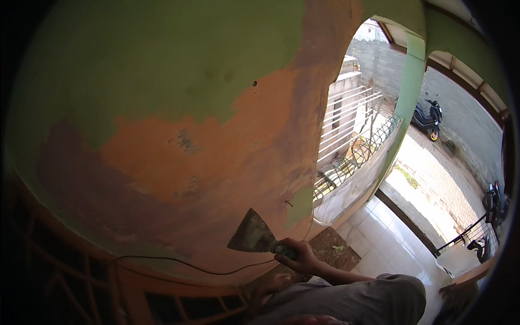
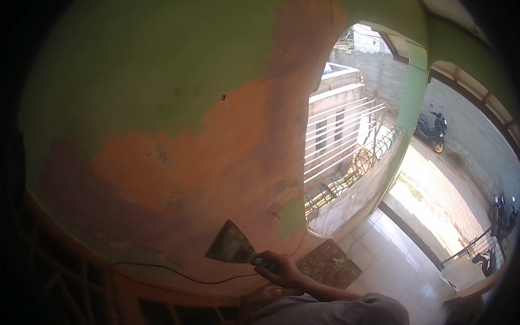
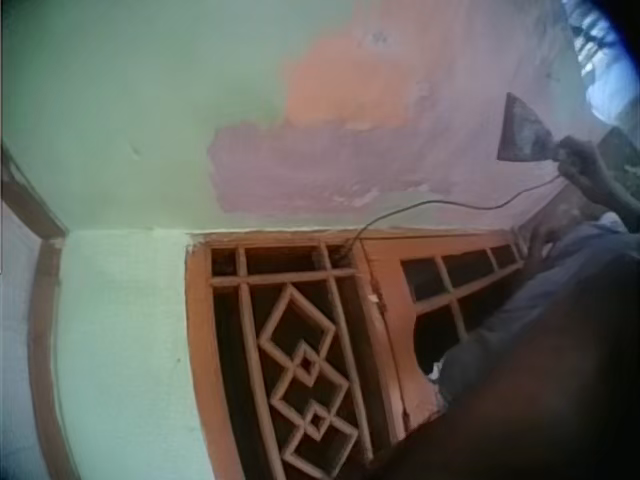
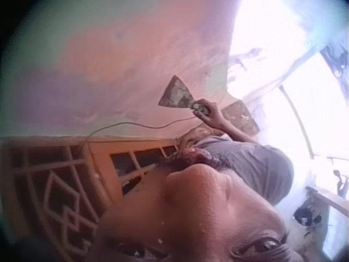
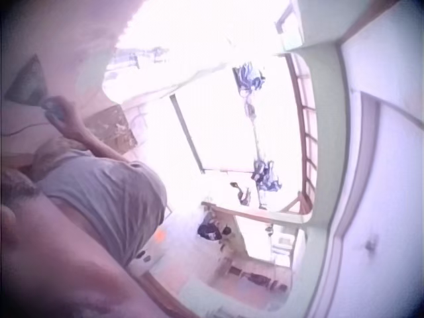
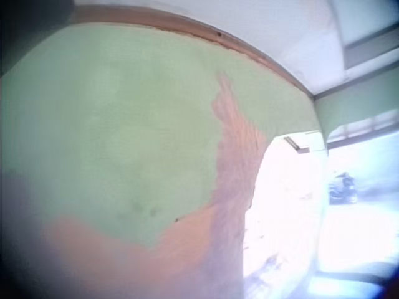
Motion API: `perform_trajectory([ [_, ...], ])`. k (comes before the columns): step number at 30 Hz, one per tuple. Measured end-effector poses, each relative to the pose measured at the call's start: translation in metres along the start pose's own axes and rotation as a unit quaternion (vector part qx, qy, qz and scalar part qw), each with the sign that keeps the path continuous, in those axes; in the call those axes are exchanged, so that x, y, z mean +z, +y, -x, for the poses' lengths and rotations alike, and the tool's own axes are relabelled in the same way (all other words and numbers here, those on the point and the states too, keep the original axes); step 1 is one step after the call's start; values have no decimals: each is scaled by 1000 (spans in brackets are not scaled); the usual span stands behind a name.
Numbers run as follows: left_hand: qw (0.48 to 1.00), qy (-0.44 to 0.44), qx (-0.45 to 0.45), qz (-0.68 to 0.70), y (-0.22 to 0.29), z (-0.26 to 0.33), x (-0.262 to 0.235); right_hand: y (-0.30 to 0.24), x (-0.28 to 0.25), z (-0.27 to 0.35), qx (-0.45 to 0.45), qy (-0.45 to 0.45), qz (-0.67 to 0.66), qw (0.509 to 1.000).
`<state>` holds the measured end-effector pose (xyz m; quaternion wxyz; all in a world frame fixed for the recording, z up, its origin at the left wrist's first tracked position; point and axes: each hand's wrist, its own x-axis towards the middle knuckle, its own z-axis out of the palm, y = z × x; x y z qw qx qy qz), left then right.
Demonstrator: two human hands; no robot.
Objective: The person scrapes old paint off a ceiling using a hand scraper. They repeatedly scrape different areas of the ceiling surface, removing loose paint flakes and debris.
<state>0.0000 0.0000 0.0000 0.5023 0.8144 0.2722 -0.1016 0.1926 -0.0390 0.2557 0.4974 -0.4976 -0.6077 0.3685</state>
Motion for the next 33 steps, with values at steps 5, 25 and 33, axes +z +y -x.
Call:
perform_trajectory([
  [5, 997, 26, -32, 71, -29, -10, 4, -11, -44, 15, -3, 74, 56, 996],
  [25, 813, 313, -325, 368, -93, 91, 103, -71, -126, -57, -174, 161, 112, 965],
  [33, 813, 336, -291, 376, -121, 72, 135, -115, -166, -85, -187, 114, 159, 963],
])
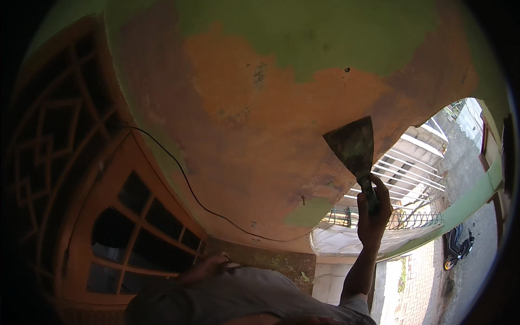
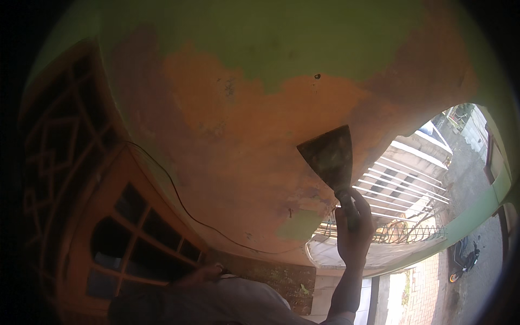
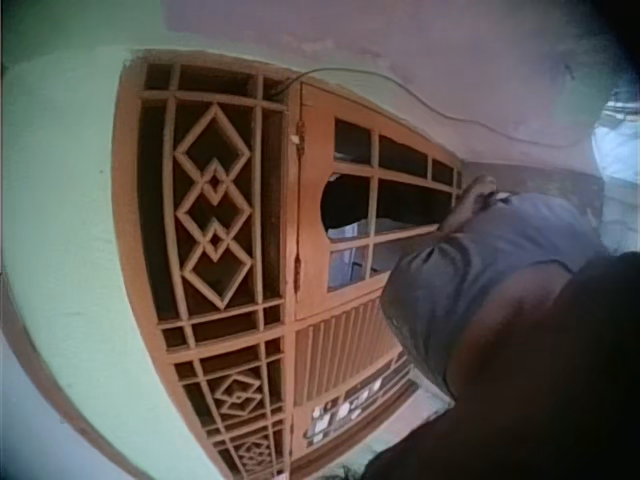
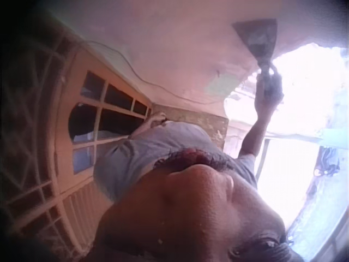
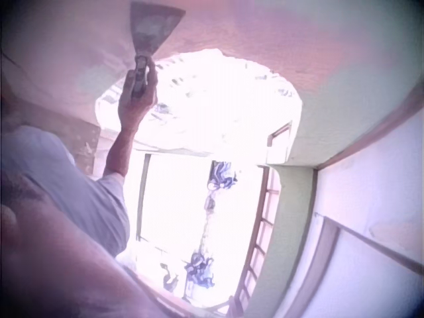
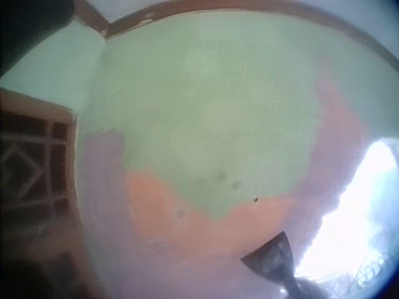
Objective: The person scrapes old paint off a ceiling using a hand scraper. They repeatedly scrape different areas of the ceiling surface, removing loose paint flakes and debris.
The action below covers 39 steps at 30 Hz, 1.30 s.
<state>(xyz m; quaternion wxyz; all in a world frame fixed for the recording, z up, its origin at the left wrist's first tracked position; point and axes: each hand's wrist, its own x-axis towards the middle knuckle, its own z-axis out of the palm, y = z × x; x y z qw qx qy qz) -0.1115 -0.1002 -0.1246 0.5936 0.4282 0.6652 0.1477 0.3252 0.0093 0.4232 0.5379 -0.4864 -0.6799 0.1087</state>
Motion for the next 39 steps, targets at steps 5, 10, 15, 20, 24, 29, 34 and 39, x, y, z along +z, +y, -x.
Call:
perform_trajectory([
  [5, 962, -140, 218, -88, 190, 81, -13, -22, -1, -19, 14, 20, -14, 1000],
  [10, 801, -34, 566, -194, 456, 231, -33, -53, 9, -40, -74, 29, -30, 996],
  [15, 442, 308, 805, -250, 599, 249, -58, -65, 20, -46, -70, 14, -127, 989],
  [20, 252, 371, 827, -340, 672, 238, -66, -79, 12, -41, 10, -35, -140, 990],
  [24, 224, 356, 846, -329, 693, 237, -58, -79, 9, -44, 10, -38, -133, 990],
  [29, 184, 408, 844, -297, 717, 249, -61, -86, 6, -59, -31, -23, -126, 991],
  [34, 226, 380, 842, -308, 693, 240, -54, -85, 5, -36, 32, -48, -95, 994],
  [39, 232, 401, 842, -275, 703, 248, -46, -88, 3, -46, -28, -18, -92, 995],
])
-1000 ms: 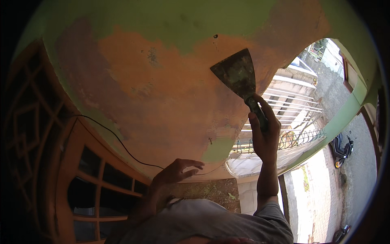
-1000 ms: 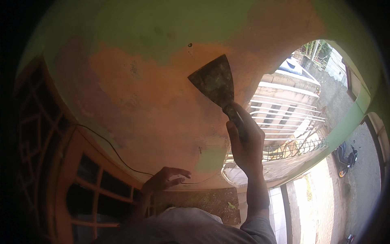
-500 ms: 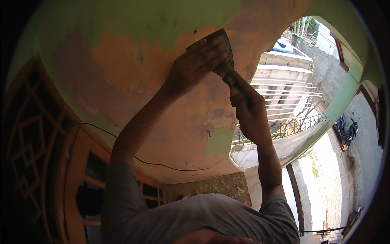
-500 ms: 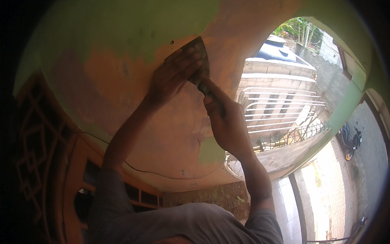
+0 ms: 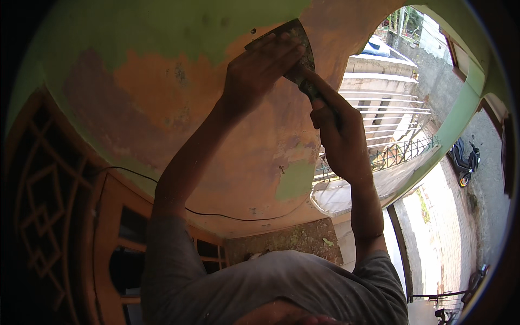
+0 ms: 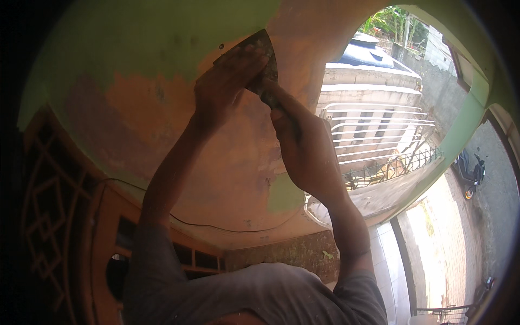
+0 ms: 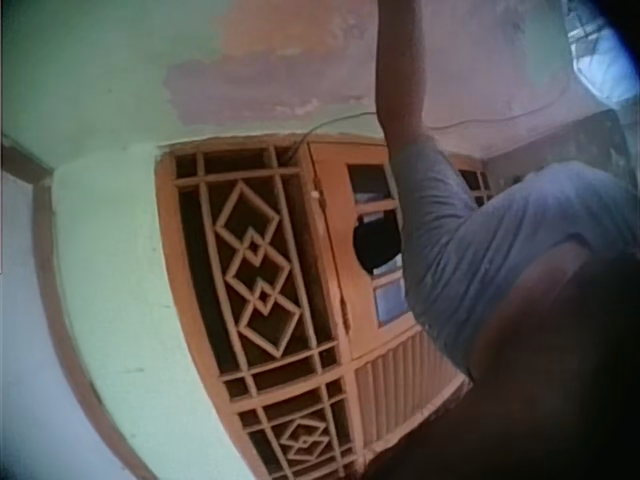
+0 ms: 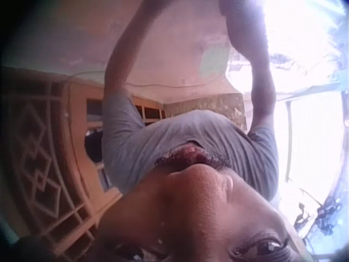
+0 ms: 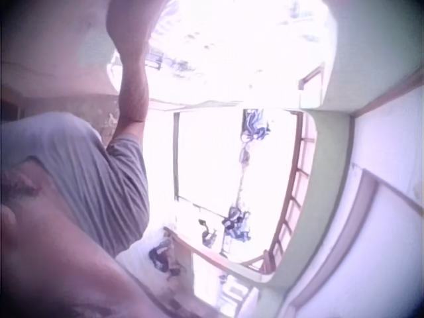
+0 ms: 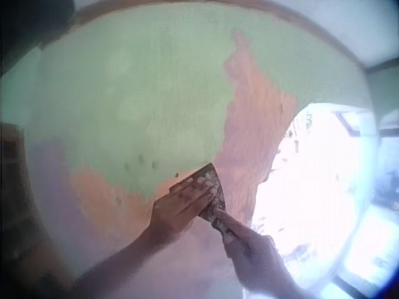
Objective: The person scrapes old paint off a ceiling using a hand scraper. They repeatedly scrape different areas of the ceiling surface, removing loose paint flakes and debris.
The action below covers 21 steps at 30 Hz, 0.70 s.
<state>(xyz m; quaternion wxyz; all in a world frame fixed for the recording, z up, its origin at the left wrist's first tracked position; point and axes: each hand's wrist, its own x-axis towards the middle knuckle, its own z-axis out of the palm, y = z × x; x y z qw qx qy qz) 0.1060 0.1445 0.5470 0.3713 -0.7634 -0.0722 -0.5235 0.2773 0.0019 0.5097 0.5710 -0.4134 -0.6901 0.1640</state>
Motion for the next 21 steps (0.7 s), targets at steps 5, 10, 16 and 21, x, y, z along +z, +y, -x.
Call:
perform_trajectory([
  [5, 1000, -10, 9, -7, 3, 14, 4, -1, -5, 4, 9, -14, 13, 1000],
  [10, 999, 23, -7, -35, -5, -5, 1, -13, -4, -7, -9, -6, 11, 1000],
  [16, 999, 12, 7, -34, 3, 5, -4, -17, -4, 5, -1, -26, 21, 999],
  [21, 1000, -12, 17, -19, -1, 9, -2, -11, -2, 6, 12, -23, 25, 999],
])
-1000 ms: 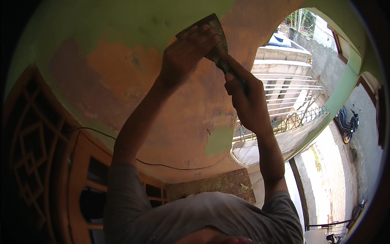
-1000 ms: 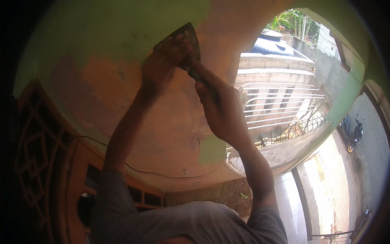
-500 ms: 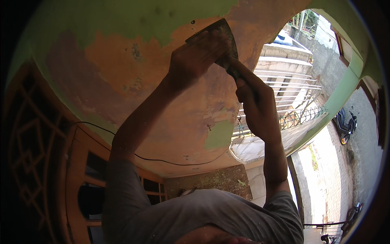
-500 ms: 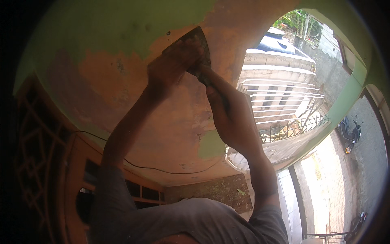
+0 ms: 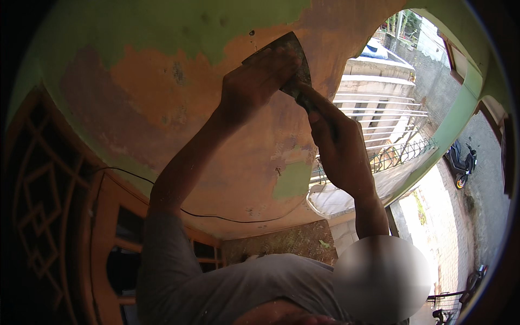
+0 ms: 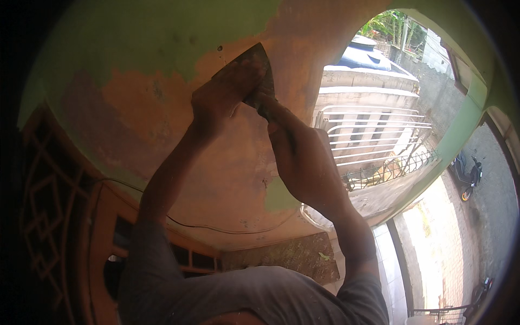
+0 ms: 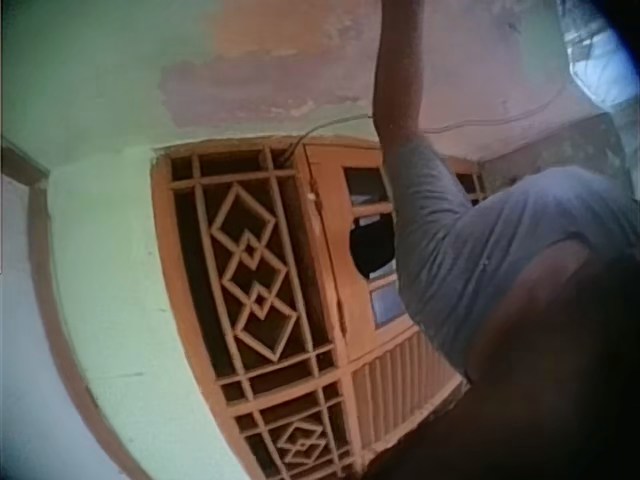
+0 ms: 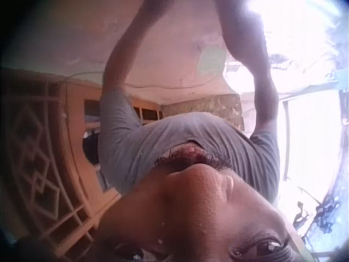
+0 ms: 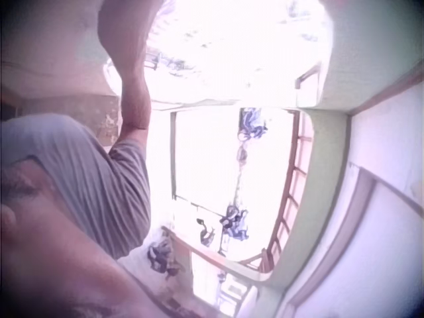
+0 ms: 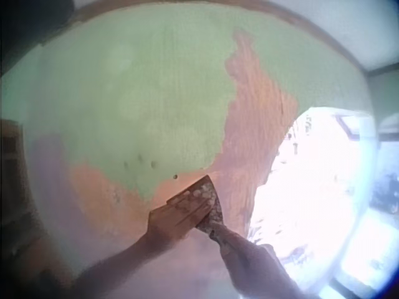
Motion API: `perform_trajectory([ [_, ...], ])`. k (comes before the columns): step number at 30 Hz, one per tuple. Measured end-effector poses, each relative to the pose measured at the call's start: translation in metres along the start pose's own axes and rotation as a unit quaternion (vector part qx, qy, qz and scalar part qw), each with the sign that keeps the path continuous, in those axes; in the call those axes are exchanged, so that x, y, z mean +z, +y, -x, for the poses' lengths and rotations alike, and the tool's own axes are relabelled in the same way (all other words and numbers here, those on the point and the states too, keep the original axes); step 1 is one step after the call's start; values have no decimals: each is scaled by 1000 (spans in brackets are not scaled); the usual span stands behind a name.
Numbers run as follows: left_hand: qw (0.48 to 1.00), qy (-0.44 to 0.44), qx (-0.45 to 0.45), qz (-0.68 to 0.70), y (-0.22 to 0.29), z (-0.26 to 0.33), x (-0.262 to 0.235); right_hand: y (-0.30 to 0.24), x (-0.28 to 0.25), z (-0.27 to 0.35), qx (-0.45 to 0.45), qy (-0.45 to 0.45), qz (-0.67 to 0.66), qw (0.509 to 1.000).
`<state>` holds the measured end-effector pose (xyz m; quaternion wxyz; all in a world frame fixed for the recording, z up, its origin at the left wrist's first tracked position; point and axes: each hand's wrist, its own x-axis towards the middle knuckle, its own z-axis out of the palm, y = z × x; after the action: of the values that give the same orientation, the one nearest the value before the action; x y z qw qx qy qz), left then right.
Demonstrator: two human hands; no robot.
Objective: The person scrapes old paint off a ceiling using a hand scraper. They repeatedly scrape different areas of the ceiling surface, removing loose paint flakes and debris.
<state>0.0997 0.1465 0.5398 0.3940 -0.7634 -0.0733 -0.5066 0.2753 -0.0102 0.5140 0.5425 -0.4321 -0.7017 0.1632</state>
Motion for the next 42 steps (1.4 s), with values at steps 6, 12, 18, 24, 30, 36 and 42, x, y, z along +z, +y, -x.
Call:
perform_trajectory([
  [6, 999, 24, -14, -15, -7, -9, 4, -9, -5, -20, -11, -10, 14, 1000],
  [12, 999, 34, 9, -6, -8, -6, 5, -6, -6, -12, -19, -12, -17, 1000],
  [18, 999, 36, 16, -12, -7, -6, 10, 7, -5, -8, -31, 9, 3, 999],
  [24, 999, 37, 4, -5, -3, -6, 7, 1, -1, -3, -17, -1, -12, 1000],
  [30, 999, 31, -21, 36, -10, -24, 12, 4, -7, -22, -61, 27, 17, 998],
  [36, 1000, 21, -2, 5, -9, -26, 11, 6, -7, -17, -72, 26, 11, 997],
  [42, 1000, 11, -9, 5, -2, -9, 10, 7, -2, -6, -51, 25, 14, 998],
])
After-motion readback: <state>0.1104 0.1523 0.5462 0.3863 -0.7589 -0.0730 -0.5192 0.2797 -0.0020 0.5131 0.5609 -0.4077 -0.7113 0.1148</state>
